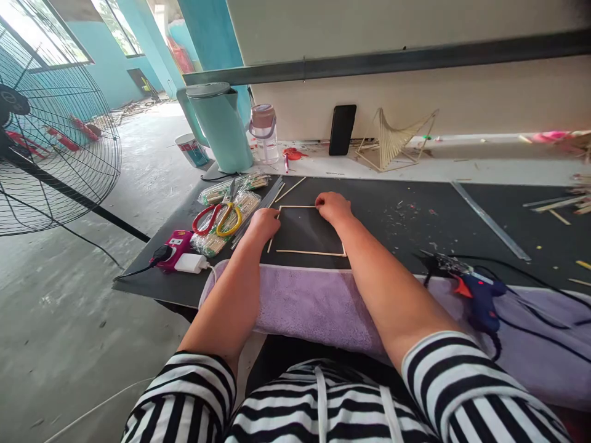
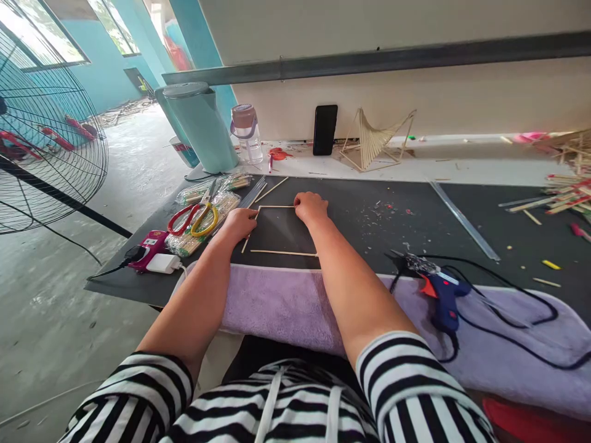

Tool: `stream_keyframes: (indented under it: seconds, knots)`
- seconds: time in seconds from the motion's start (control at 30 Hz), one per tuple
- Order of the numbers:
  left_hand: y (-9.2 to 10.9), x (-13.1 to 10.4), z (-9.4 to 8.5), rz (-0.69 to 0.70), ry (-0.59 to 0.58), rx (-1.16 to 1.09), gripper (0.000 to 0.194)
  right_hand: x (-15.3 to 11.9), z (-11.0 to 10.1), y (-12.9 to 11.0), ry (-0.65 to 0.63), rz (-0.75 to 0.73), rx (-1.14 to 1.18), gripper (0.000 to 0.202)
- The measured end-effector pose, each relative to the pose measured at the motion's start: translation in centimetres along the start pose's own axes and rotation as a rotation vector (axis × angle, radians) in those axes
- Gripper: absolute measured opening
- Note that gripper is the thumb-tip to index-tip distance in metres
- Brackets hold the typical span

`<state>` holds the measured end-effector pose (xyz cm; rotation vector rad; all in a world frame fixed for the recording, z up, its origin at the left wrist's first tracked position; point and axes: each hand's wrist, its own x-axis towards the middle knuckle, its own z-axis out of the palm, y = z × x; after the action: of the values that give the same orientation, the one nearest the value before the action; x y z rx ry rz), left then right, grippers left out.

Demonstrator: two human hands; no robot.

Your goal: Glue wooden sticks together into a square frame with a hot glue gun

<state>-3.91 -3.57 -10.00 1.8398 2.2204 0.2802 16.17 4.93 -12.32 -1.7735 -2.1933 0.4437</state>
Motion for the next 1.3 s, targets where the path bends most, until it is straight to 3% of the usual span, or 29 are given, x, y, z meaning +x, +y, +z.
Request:
stream_keyframes:
  seconds: [1.3]
  knots:
    - [0.34,-0.55,-0.23,-0.021,-0.011,-0.048,0.051,-0.07,0.06,-0.02,0.011,-0.003,-0.024,0.020]
